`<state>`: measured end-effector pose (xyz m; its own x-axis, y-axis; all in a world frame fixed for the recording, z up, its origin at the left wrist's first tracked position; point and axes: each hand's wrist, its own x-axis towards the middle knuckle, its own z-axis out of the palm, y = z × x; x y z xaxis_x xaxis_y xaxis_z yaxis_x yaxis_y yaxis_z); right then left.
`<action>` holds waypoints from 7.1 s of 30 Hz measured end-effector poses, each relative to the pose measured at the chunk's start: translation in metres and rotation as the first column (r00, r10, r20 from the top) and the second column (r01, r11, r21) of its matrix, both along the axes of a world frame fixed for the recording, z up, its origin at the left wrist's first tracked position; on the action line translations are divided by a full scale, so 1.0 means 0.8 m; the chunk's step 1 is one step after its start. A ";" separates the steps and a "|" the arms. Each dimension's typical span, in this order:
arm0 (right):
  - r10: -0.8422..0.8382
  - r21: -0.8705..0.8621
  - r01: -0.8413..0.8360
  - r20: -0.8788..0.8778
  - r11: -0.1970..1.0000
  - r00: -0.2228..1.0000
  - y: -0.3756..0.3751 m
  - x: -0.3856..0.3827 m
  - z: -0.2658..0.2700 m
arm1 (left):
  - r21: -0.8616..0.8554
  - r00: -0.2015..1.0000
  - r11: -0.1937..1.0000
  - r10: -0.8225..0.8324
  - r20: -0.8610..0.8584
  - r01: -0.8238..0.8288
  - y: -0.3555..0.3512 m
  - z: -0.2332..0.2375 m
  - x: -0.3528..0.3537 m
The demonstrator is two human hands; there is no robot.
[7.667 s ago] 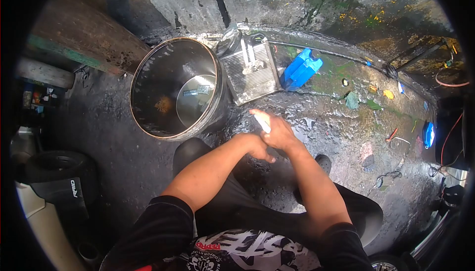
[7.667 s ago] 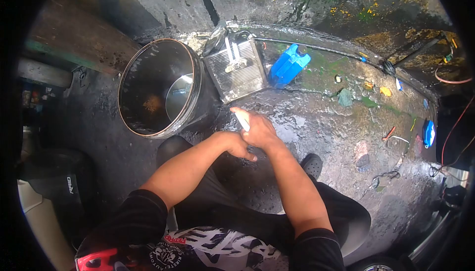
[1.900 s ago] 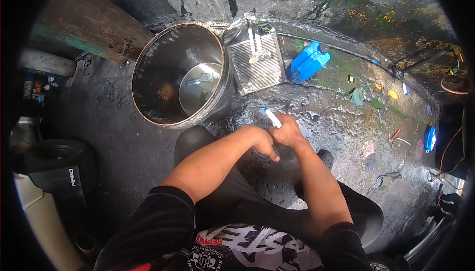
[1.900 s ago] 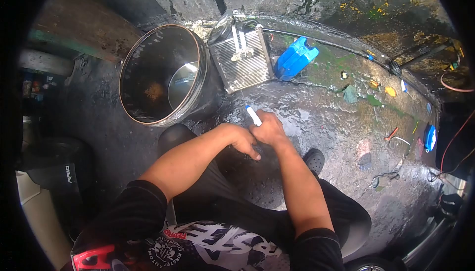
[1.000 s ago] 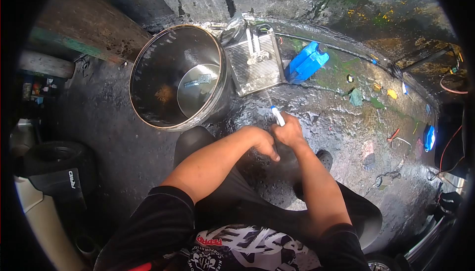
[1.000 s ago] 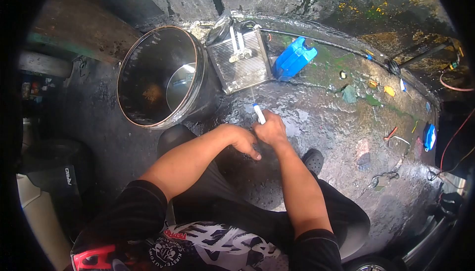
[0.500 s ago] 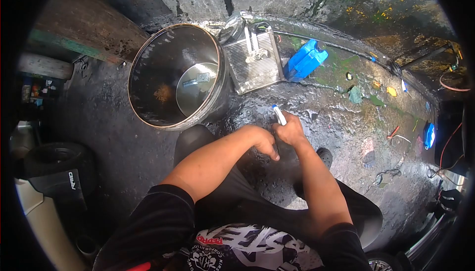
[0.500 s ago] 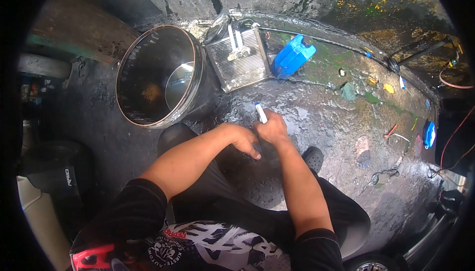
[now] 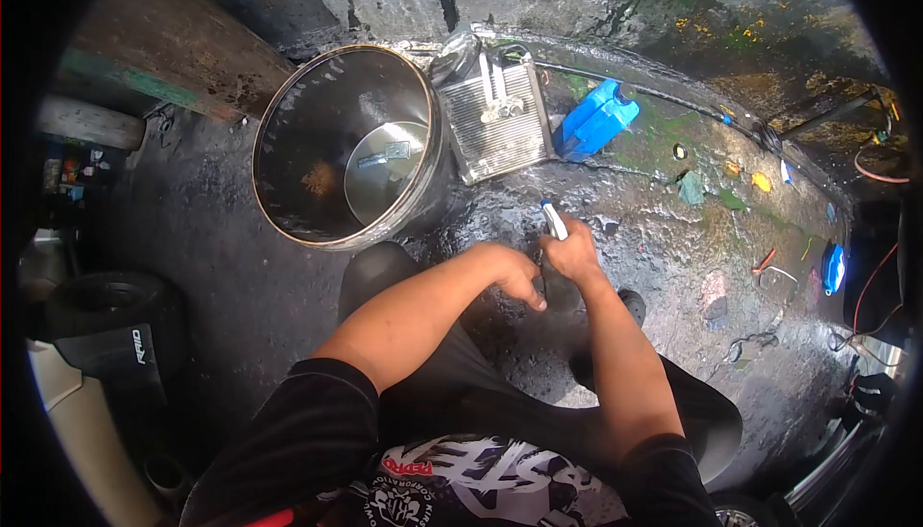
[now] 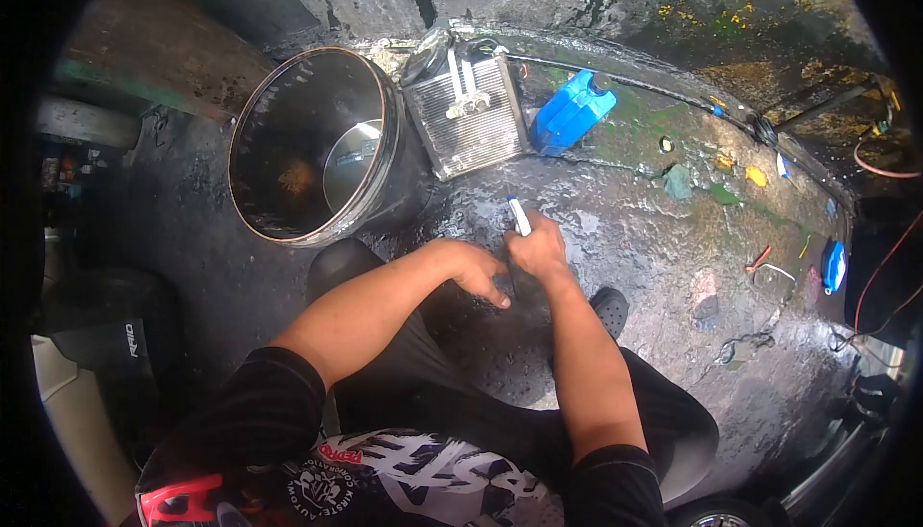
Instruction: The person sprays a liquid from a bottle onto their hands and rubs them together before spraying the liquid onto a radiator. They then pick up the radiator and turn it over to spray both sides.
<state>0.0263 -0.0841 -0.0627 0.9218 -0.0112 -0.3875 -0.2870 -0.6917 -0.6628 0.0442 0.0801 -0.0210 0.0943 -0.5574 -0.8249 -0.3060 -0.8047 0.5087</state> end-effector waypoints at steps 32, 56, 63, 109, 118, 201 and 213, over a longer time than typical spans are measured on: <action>0.288 0.096 -0.275 -0.171 0.957 0.942 0.015 0.011 0.009 | 0.004 0.998 1.000 -0.016 -0.055 0.017 0.009 0.002 -0.001; 0.340 0.076 -0.337 -0.030 0.938 0.940 0.041 0.027 -0.003 | 0.022 0.994 0.994 0.107 0.034 -0.107 0.039 -0.016 -0.004; 0.373 0.105 -0.365 -0.073 0.925 0.925 0.039 0.029 0.015 | 0.024 0.994 0.994 0.107 0.006 -0.108 0.033 -0.017 -0.005; 0.441 0.054 -0.450 0.119 0.892 0.889 0.079 0.067 0.060 | -0.113 0.965 0.962 0.257 0.053 -0.250 0.072 0.040 0.015; 0.345 0.111 -0.365 0.161 0.924 0.925 0.078 0.074 0.053 | -0.115 0.945 0.950 0.303 0.121 -0.290 0.074 0.034 0.013; 0.367 0.200 -0.448 0.342 0.871 0.865 0.127 0.055 0.048 | -0.398 -0.320 -0.440 0.887 -0.334 -0.805 0.086 -0.099 0.011; 0.401 0.268 -0.453 0.226 0.850 0.888 0.123 0.056 0.051 | -0.503 -0.341 -0.336 0.936 -0.087 -0.796 0.077 -0.132 0.007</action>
<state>0.0710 0.0147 -0.0221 0.8561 0.4923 -0.1574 0.1145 -0.4776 -0.8711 0.0496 0.1414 -0.1269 0.8240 0.3599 -0.4375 0.4907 -0.0676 0.8687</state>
